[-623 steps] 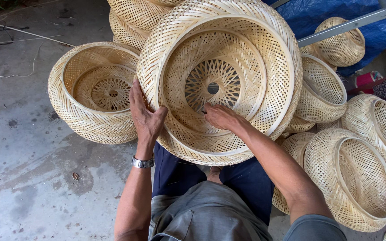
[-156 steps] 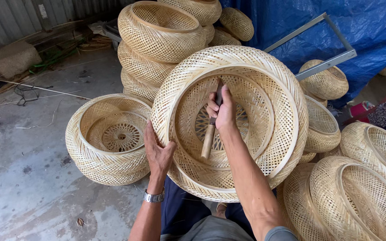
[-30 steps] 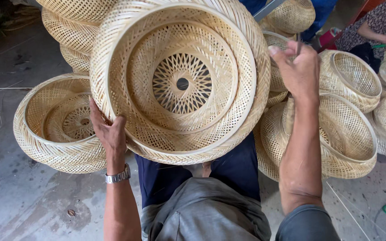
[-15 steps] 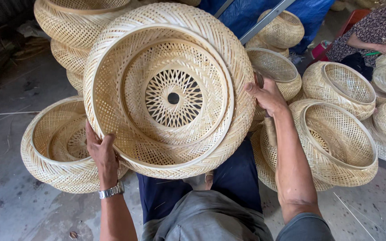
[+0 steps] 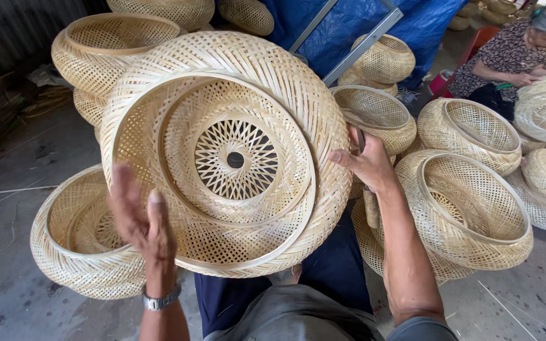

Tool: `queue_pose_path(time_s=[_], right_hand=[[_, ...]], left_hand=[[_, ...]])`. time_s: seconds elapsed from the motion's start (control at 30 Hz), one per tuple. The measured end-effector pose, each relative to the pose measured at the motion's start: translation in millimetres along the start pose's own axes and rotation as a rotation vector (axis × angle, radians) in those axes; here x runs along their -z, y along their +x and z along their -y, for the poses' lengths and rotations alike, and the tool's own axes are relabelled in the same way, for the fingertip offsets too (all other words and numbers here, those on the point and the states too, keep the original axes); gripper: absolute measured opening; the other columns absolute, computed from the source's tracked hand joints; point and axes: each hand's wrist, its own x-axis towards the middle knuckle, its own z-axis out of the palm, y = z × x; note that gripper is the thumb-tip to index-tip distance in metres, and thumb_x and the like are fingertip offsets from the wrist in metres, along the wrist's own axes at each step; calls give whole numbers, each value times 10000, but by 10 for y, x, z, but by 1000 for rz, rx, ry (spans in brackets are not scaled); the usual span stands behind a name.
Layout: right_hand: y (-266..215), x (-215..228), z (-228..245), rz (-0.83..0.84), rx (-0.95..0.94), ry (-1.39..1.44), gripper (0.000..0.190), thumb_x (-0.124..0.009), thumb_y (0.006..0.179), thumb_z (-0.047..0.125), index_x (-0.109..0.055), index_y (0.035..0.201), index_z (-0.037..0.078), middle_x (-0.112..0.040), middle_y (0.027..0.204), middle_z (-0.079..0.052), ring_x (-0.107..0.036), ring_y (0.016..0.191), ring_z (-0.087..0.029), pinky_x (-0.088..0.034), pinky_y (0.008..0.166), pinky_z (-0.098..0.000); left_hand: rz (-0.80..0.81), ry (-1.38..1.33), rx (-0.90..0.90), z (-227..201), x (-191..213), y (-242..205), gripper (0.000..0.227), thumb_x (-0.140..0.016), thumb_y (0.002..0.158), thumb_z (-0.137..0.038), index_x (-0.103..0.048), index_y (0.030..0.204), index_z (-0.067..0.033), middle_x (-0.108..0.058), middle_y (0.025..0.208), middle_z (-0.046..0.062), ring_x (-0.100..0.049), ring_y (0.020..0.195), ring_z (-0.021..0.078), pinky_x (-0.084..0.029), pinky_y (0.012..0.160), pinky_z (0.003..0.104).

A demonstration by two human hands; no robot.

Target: The person uses a wooden mallet to tap the rim and sides of a woven bamboo basket, likely to tighten the weave or smooth the edges. The person rotates the basket to access different sections while seated on the floor.

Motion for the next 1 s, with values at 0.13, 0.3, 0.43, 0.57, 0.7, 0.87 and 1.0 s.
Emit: queue_pose_path(time_s=[0.13,0.3,0.43,0.57,0.7,0.87,1.0], right_hand=[[-83,-105,133,2,41,-35,1179,-841,695,685,-452,1467,-116,-594,1432,-248,-571,1349,-305,-471,1149,-427],[-200,-178,190,-14,36,-95,1200,-822,667,708,-464,1456,-121,-613,1403,-246,-623,1281,-281,-520,1087,-413],[-313,-169,99,-29,53,-101,1197,-819,668,675,-454,1486,-119,-622,1399,-256,-642,1189,-282,-552,994,-401],[-499,-220,-96,-61,95,-19,1147,-845,719,625,-436,1483,-126,-588,1449,-258,-628,1300,-275,-543,1091,-393],[-636,-340,-276,-132,-68,-7,1152,-826,628,640,-491,1460,-83,-696,1325,-220,-732,1124,-260,-635,991,-380],[-641,-685,-497,-168,72,182,1084,-874,740,496,-388,1503,-101,-569,1444,-181,-616,1257,-209,-545,1067,-367],[-685,-825,-682,-139,9,269,1050,-893,744,413,-351,1506,-67,-585,1375,-142,-625,1211,-173,-566,1024,-344]], left_hand=[[364,-623,516,-468,-434,319,939,-531,920,-680,-341,1594,-55,-530,1507,214,-600,1295,323,-548,1060,496],[351,-901,550,-769,-850,707,891,-521,940,-677,-327,1584,-93,-540,1445,190,-585,1288,291,-548,1053,519],[211,-1136,651,-793,-1009,873,559,-544,995,-504,-560,1334,-61,-672,1275,130,-680,1194,255,-614,991,512],[174,-1238,666,-744,-1068,850,196,-596,1106,-213,-649,1056,-30,-711,1035,104,-725,1009,233,-666,927,506],[239,-1182,699,-672,-1105,858,171,-599,1090,-177,-669,1036,-31,-730,1017,117,-735,949,236,-660,850,457],[291,-1145,726,-468,-1104,860,173,-608,1043,-178,-660,1114,-30,-730,1044,95,-742,967,223,-666,834,433],[305,-1086,765,-244,-1137,797,194,-600,1072,-187,-646,1158,-20,-734,1063,106,-736,937,221,-652,793,378]])
